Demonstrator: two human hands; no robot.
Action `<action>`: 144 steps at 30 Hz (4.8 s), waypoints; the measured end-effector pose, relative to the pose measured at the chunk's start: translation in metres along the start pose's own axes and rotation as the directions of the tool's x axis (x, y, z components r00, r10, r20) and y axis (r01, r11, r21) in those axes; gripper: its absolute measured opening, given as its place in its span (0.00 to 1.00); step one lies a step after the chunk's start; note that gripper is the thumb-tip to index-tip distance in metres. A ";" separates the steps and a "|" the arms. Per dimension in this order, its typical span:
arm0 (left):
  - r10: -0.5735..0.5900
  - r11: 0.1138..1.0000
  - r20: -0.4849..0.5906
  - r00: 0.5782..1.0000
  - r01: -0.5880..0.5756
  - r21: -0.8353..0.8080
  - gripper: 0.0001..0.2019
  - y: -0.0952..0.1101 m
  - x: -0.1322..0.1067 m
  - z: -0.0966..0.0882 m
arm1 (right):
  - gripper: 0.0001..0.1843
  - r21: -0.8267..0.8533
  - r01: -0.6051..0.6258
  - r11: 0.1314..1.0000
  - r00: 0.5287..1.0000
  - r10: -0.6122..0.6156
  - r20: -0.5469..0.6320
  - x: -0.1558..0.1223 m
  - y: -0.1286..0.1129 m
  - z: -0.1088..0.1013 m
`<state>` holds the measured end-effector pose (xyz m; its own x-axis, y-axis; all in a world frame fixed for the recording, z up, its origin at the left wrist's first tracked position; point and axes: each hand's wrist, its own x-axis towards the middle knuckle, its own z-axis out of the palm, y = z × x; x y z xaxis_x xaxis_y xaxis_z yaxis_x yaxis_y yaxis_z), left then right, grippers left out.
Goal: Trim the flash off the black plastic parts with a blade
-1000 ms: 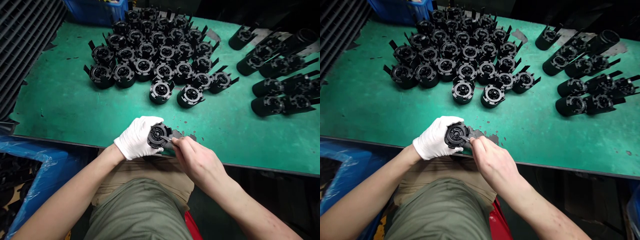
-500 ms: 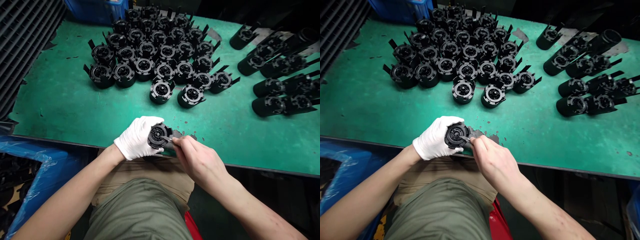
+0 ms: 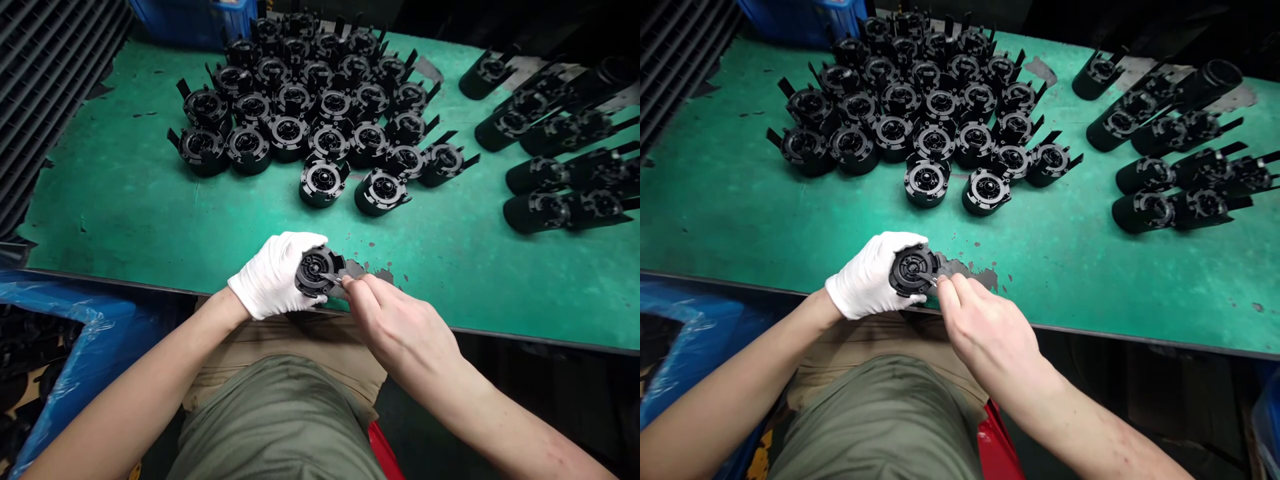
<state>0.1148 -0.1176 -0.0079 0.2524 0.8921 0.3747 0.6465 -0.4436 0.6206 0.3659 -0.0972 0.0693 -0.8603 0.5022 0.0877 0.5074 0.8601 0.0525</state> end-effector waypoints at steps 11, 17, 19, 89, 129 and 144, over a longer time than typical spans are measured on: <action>-0.016 1.000 0.006 1.000 0.016 0.012 0.37 0.002 0.004 -0.001 | 0.15 -0.100 0.195 0.976 0.980 -0.197 -0.007 0.011 0.016 -0.005; -0.033 0.999 0.020 0.999 0.033 -0.002 0.39 0.001 0.002 -0.002 | 0.12 -0.059 0.324 0.944 0.946 -0.324 0.009 0.019 0.038 -0.004; -0.017 1.000 0.014 1.000 0.017 -0.002 0.42 0.000 0.001 -0.001 | 0.11 -0.046 0.369 0.928 0.929 -0.370 -0.003 0.023 0.046 -0.004; -0.175 0.983 -0.027 0.984 0.173 -0.063 0.44 0.008 -0.011 -0.006 | 0.16 0.079 -0.006 0.997 0.994 0.015 -0.110 0.005 0.017 0.015; -0.111 0.991 -0.044 0.993 0.107 -0.074 0.43 0.007 -0.010 -0.006 | 0.17 0.163 0.047 0.985 0.985 -0.019 -0.172 0.000 0.036 0.020; -0.092 0.993 -0.050 0.994 0.088 -0.081 0.43 0.007 -0.009 -0.007 | 0.16 0.108 0.015 0.994 0.989 0.001 -0.146 0.000 0.023 0.021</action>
<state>0.1125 -0.1294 -0.0021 0.1553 0.9237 0.3503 0.6055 -0.3692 0.7051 0.3767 -0.0754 0.0497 -0.8433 0.4849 0.2317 0.4865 0.8720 -0.0542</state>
